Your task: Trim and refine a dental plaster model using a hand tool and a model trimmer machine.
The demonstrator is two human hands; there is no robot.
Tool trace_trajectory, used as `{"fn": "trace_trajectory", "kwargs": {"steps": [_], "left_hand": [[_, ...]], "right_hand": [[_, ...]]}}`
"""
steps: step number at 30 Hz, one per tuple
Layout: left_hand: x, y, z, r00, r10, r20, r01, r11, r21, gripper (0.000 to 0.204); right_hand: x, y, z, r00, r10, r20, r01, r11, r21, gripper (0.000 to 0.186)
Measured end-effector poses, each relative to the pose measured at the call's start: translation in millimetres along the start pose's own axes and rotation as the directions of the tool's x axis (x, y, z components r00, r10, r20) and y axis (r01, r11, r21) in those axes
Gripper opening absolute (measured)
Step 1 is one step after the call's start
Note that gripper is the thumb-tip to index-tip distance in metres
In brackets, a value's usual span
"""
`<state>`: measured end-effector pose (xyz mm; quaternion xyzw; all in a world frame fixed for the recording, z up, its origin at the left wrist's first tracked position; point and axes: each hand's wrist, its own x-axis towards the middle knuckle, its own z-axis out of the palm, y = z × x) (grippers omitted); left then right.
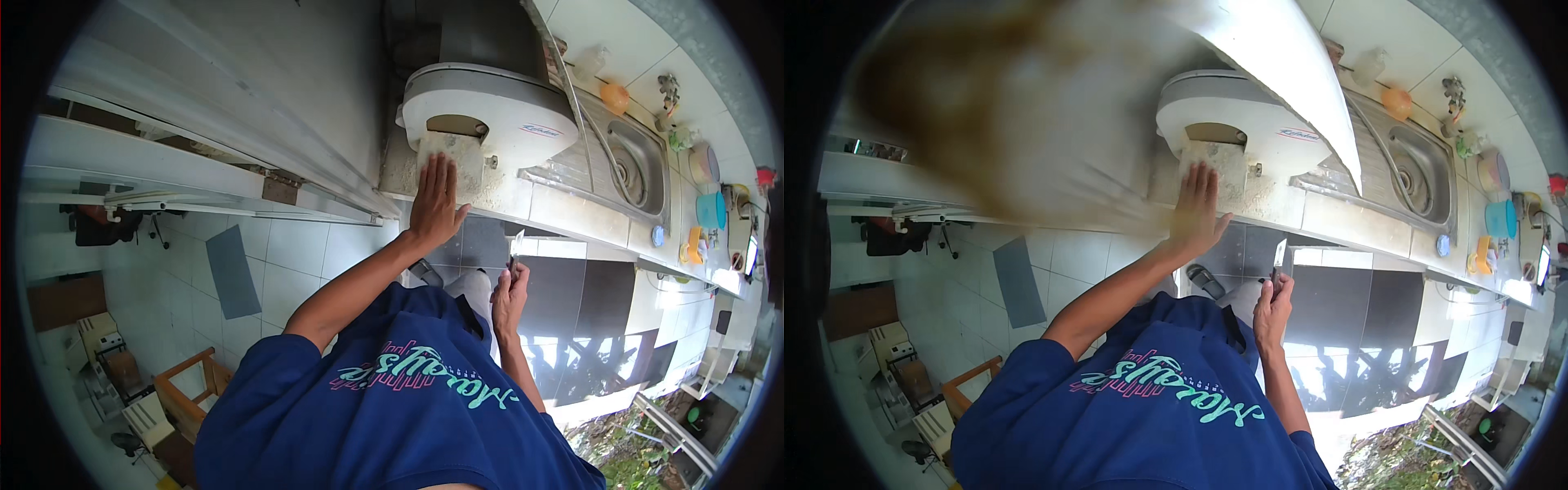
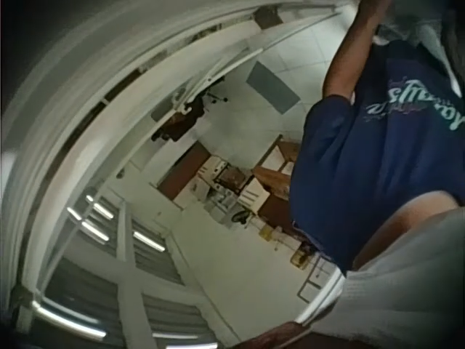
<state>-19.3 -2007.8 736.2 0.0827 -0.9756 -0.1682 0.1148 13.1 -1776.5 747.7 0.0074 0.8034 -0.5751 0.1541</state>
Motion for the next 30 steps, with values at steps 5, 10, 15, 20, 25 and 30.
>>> {"fn": "trace_trajectory", "kwargs": {"steps": [5, 10, 15, 20, 25, 30], "left_hand": [[-5, -9, -15, 0.991, 0.125, 0.040, -0.124, 0.992, -0.011, 0.080], [-45, -40, -22, 0.856, 0.515, 0.047, -0.484, 0.830, -0.278, 0.058], [-116, -79, -43, 0.977, 0.160, 0.144, -0.077, 0.884, -0.461, 0.055], [-138, -97, -126, 0.974, 0.206, -0.094, -0.223, 0.797, -0.561, 0.051], [-118, -121, -219, 0.942, 0.210, -0.261, -0.328, 0.737, -0.591, 0.046], [-125, -154, -232, 0.950, 0.312, -0.026, -0.262, 0.744, -0.615, 0.043]], "right_hand": [[-95, -7, 69, 0.977, 0.199, -0.074, -0.173, 0.948, 0.267, 0.024], [-144, 14, 99, 0.953, 0.286, -0.100, -0.253, 0.934, 0.252, 0.023], [-148, 33, 133, 0.915, 0.332, -0.231, -0.361, 0.927, -0.097, 0.029], [-98, 34, 205, 0.971, 0.196, -0.140, -0.206, 0.977, -0.060, 0.031], [-17, 13, 280, 0.983, 0.058, -0.175, -0.101, 0.963, -0.248, 0.033], [28, 35, 288, 0.995, -0.071, -0.067, 0.032, 0.883, -0.467, 0.032]]}}
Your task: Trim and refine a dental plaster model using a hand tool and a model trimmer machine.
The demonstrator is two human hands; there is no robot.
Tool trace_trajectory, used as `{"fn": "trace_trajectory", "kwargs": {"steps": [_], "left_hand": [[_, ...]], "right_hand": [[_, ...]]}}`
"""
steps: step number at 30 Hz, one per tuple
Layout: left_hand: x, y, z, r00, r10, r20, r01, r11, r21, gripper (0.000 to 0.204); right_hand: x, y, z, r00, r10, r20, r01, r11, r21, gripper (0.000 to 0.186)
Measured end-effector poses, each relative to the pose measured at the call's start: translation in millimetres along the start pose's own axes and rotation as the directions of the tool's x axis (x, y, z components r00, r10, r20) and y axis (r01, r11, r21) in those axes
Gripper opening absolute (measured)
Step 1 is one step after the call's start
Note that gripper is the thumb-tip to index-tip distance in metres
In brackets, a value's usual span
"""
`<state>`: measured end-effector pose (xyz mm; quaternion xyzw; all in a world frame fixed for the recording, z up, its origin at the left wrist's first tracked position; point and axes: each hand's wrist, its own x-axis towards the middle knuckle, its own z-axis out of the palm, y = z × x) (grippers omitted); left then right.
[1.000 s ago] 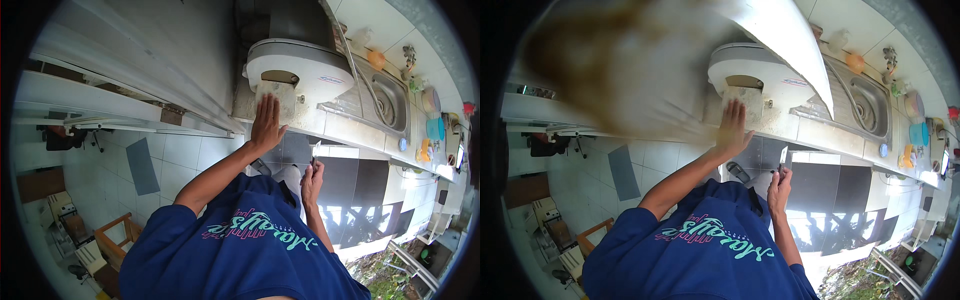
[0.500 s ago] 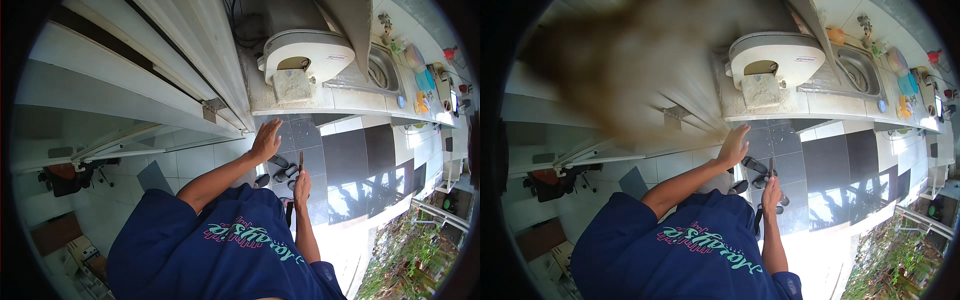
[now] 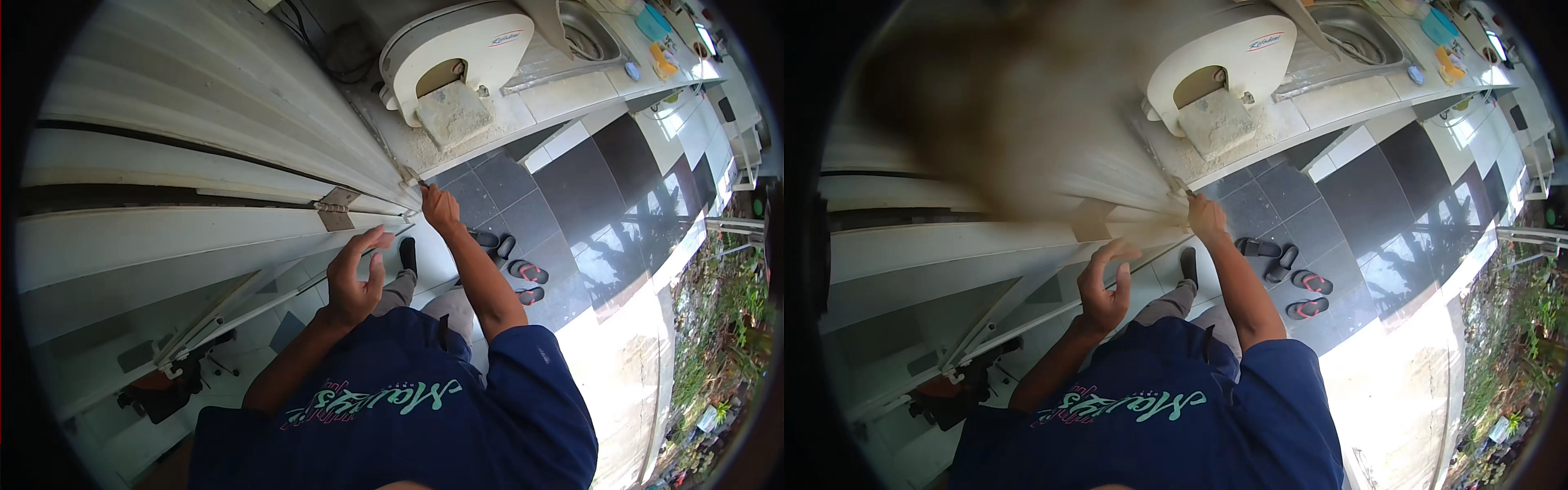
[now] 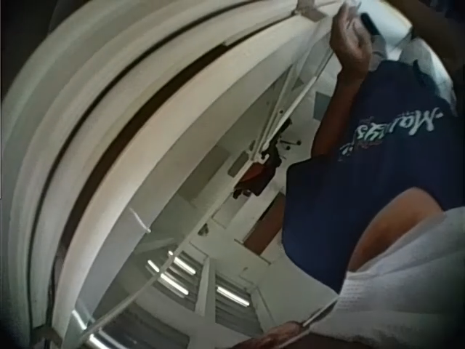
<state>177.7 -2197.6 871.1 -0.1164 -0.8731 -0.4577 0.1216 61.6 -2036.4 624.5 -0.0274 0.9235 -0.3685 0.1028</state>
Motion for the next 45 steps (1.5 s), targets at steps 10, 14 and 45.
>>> {"fn": "trace_trajectory", "kwargs": {"steps": [10, 14, 45], "left_hand": [[-45, -37, -23, 0.909, -0.282, 0.308, 0.301, 0.954, -0.015, 0.038], [-50, -47, -35, 0.896, -0.332, 0.295, 0.330, 0.942, 0.059, 0.036], [-51, -81, -14, 0.765, -0.494, 0.414, 0.543, 0.839, -0.003, 0.034]], "right_hand": [[22, -19, 43, 0.988, 0.058, -0.141, -0.064, 0.997, -0.039, 0.049], [44, 34, -33, 0.879, 0.375, -0.294, -0.358, 0.927, 0.110, 0.046], [32, 27, -17, 0.981, 0.102, -0.164, -0.124, 0.984, -0.128, 0.039]]}}
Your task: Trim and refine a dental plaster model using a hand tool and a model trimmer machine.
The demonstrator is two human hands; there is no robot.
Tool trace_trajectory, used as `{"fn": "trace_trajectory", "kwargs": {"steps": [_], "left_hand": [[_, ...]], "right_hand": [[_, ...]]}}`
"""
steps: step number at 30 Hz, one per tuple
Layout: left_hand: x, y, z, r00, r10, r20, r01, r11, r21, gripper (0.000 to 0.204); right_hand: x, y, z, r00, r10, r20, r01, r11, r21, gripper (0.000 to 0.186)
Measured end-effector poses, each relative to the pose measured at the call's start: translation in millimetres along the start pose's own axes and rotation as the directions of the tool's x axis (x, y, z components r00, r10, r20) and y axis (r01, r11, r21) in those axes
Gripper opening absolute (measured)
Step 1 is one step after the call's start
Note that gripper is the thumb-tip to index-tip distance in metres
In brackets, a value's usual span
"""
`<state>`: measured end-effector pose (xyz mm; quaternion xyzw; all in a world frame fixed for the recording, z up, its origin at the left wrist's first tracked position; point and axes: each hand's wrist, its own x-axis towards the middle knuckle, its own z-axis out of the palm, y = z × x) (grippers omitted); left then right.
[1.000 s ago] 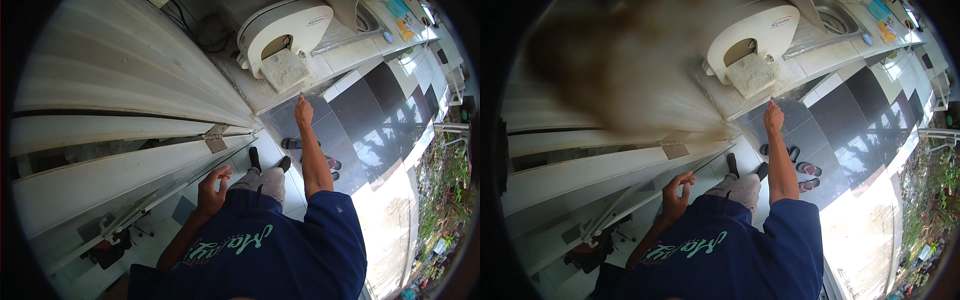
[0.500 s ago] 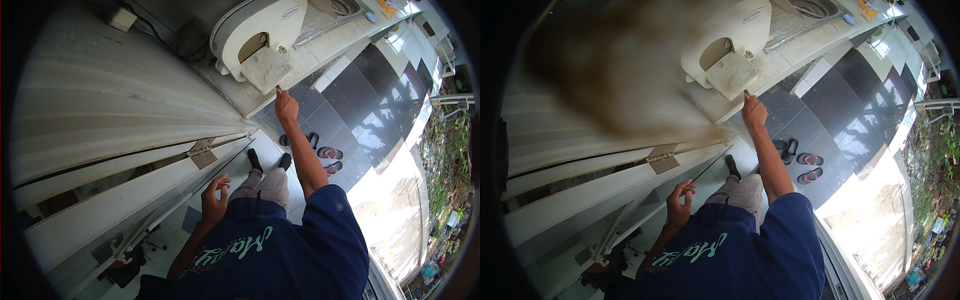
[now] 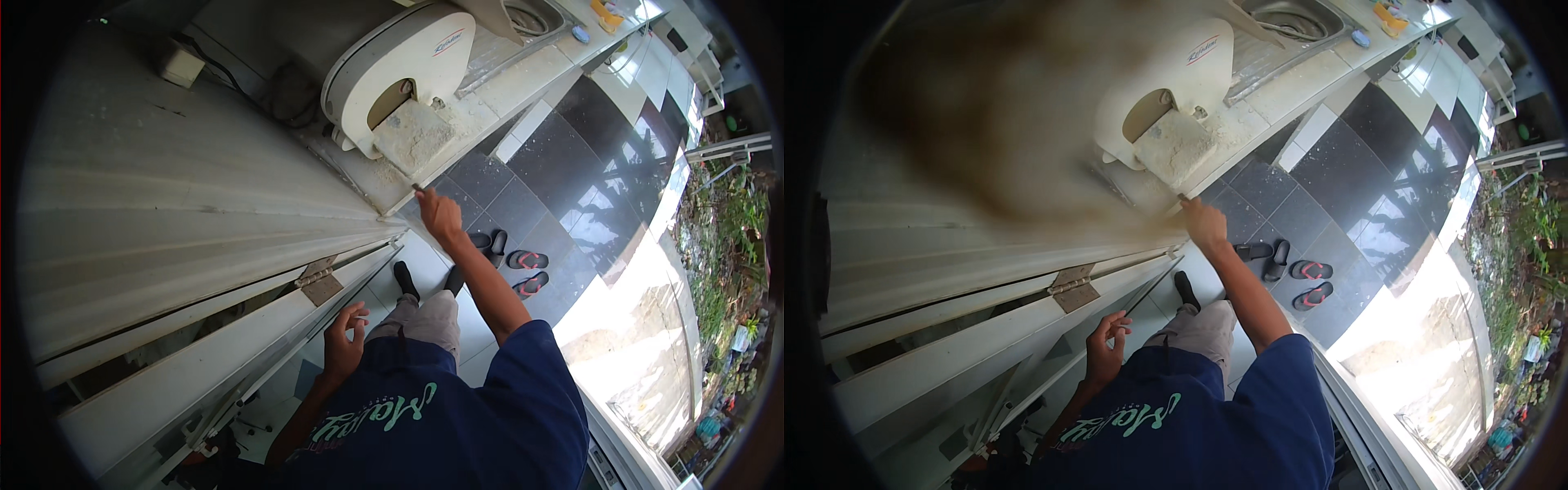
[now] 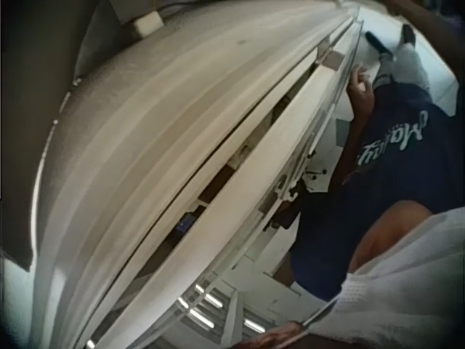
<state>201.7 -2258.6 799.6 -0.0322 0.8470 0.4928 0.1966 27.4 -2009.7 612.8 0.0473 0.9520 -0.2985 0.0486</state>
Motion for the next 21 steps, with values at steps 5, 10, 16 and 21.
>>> {"fn": "trace_trajectory", "kwargs": {"steps": [5, 10, 16, 21], "left_hand": [[13, 1, 5, 0.994, 0.046, 0.097, -0.049, 0.998, 0.030, 0.035], [7, -3, -8, 0.997, 0.073, 0.039, -0.076, 0.993, 0.091, 0.034], [14, 4, 12, 0.978, 0.050, 0.202, -0.029, 0.994, -0.107, 0.033], [32, 30, 32, 0.969, 0.138, 0.207, -0.120, 0.988, -0.098, 0.034]], "right_hand": [[13, 26, -17, 0.993, -0.115, -0.039, 0.113, 0.992, -0.054, 0.043], [62, 121, -95, 0.764, 0.582, -0.279, -0.587, 0.806, 0.076, 0.048], [-22, 26, -46, 0.984, 0.160, -0.072, -0.155, 0.985, 0.073, 0.033], [-20, -59, 7, 0.984, -0.019, 0.175, 0.006, 0.997, 0.076, 0.030]]}}
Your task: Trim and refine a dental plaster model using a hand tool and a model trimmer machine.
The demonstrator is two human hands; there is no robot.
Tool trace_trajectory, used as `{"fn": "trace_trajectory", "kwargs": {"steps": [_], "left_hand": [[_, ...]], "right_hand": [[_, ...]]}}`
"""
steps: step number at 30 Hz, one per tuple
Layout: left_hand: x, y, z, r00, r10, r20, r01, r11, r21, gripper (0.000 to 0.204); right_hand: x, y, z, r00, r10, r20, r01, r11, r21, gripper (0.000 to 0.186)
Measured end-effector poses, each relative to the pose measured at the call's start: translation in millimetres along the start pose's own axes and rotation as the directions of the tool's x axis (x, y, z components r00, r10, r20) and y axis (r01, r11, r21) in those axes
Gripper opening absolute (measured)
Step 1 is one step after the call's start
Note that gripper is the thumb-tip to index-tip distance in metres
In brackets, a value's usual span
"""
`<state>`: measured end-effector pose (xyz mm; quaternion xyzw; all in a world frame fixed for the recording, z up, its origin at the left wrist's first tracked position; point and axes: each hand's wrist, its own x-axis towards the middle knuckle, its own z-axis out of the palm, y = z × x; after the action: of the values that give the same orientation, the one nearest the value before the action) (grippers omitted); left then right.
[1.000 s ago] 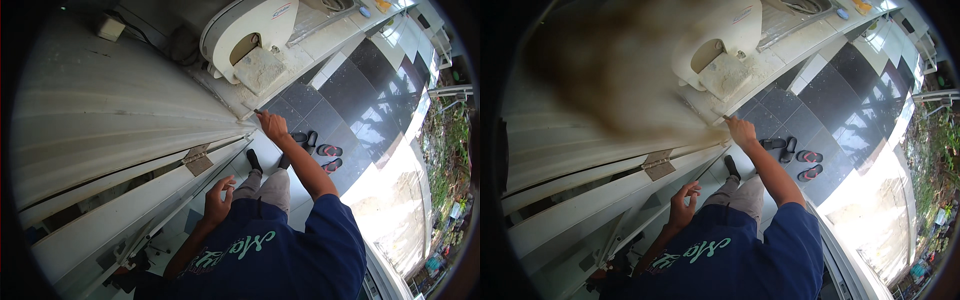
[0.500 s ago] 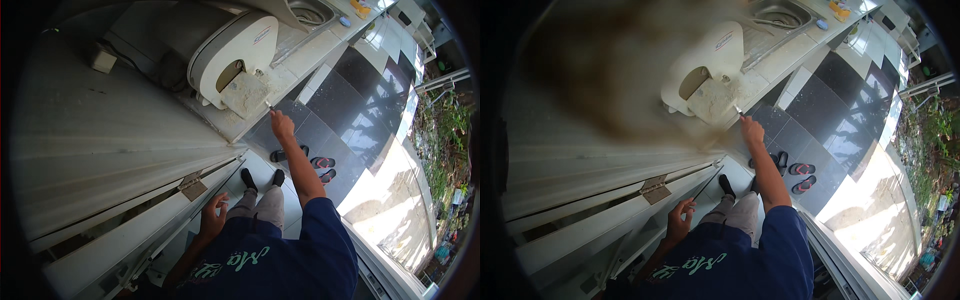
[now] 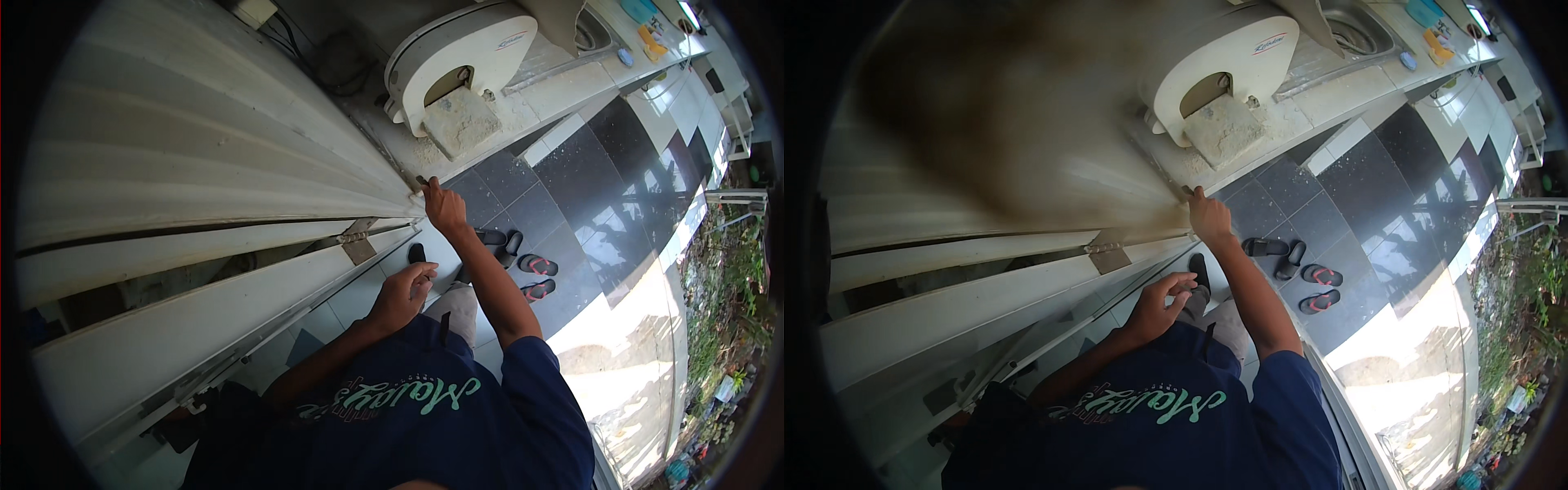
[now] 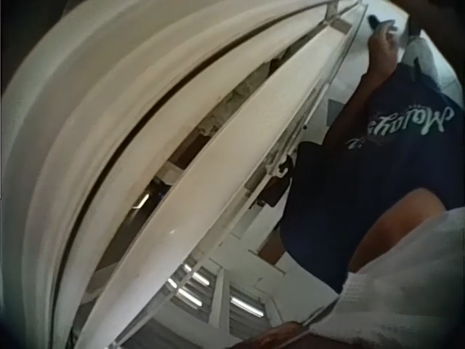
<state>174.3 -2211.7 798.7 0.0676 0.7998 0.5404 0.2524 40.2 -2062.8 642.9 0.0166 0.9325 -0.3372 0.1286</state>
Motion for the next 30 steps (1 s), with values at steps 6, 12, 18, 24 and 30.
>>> {"fn": "trace_trajectory", "kwargs": {"steps": [6, 12, 18, 24, 30], "left_hand": [[-5, 5, -4, 0.999, -0.041, 0.033, 0.040, 0.999, 0.031, 0.032], [-14, -6, -16, 0.999, -0.042, -0.002, 0.042, 0.999, 0.027, 0.031], [-9, -9, -21, 0.997, -0.078, -0.010, 0.078, 0.997, 0.023, 0.031], [-5, -7, -18, 0.997, -0.053, 0.058, 0.049, 0.996, 0.071, 0.032], [-11, -11, -21, 0.999, -0.033, 0.019, 0.032, 0.998, 0.050, 0.032]], "right_hand": [[23, 18, -2, 0.989, 0.037, -0.145, -0.052, 0.994, -0.098, 0.034], [11, 15, 9, 0.973, 0.060, -0.221, -0.070, 0.997, -0.036, 0.033], [-5, 10, 11, 0.906, 0.203, -0.371, -0.204, 0.978, 0.037, 0.031], [7, 22, -4, 0.945, 0.122, -0.304, -0.171, 0.975, -0.141, 0.038], [19, 46, -27, 0.670, 0.459, -0.583, -0.449, 0.876, 0.174, 0.038]]}}
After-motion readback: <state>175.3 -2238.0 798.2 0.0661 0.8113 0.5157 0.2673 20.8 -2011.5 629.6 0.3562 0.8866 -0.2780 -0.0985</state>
